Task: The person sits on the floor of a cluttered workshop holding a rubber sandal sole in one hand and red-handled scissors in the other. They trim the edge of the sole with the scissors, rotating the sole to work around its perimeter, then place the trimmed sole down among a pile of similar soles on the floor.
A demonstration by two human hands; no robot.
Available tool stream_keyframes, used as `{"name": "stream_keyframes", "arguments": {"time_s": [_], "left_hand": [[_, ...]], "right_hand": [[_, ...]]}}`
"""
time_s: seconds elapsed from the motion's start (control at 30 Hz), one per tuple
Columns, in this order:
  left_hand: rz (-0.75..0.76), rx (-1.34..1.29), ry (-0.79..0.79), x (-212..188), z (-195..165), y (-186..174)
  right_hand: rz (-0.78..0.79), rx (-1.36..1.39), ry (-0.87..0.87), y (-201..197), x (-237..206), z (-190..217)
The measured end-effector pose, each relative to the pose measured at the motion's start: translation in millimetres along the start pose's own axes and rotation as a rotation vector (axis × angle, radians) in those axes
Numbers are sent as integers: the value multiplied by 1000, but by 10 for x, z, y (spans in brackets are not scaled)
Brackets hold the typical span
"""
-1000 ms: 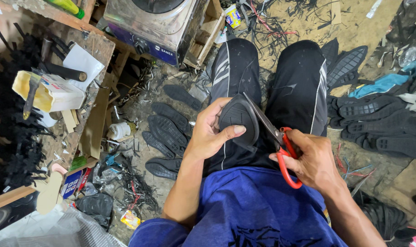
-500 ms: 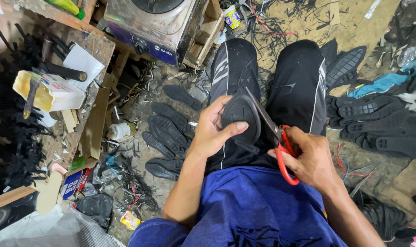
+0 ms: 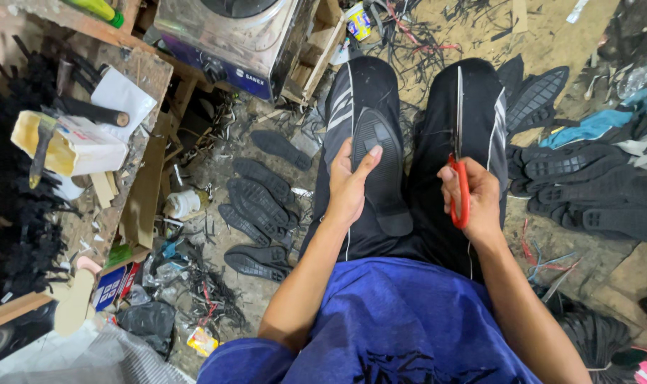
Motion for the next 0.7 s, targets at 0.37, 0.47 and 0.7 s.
{"name": "stream_keyframes", "arguments": {"time_s": [0.37, 0.47, 0.7], "left_hand": [[128, -3, -11, 75, 110, -1], [136, -13, -16, 82, 131, -4], [165, -16, -31, 116, 146, 8]], "right_hand": [[95, 96, -30, 16, 149, 138], [104, 78, -3, 29, 150, 162], [119, 49, 9, 61, 189, 203]]}}
Point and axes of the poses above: each hand's wrist, its own x-axis towards the middle knuckle, its own y-axis out of the palm, z = x × y, the point moved 7 cm from there along x, towards the middle knuckle, and after that the axes turned 5 degrees about -z, right-handed, at the moved point
